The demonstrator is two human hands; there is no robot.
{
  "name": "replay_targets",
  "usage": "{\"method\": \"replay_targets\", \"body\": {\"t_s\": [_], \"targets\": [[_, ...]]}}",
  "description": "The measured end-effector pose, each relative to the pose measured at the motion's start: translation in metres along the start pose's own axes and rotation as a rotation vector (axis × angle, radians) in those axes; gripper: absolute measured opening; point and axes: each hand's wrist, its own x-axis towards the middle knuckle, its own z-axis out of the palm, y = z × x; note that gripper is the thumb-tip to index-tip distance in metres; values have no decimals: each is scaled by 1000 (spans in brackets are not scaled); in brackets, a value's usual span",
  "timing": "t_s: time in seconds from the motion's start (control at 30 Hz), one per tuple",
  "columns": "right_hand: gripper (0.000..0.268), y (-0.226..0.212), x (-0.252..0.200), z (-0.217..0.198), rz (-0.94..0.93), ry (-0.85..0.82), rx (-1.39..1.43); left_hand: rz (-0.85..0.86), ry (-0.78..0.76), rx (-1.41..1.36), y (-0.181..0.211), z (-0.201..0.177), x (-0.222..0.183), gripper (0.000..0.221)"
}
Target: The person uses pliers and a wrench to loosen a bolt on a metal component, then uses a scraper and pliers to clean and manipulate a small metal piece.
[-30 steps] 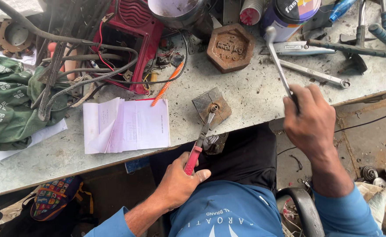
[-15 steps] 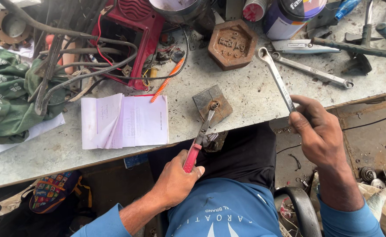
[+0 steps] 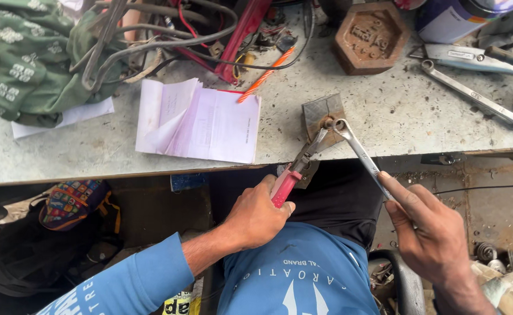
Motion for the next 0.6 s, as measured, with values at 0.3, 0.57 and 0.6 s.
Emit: {"method": "replay_targets", "body": {"t_s": [0.3, 0.57, 0.6], "targets": [[47, -23, 4, 9, 60, -42, -77, -44, -54, 20, 7, -5, -6, 56], [50, -45, 6, 16, 80, -87, -225, -55, -32, 34, 10, -5, -11, 60], [51, -47, 4, 16, 93, -95, -272, -55, -21, 48, 10, -5, -11, 59]]}}
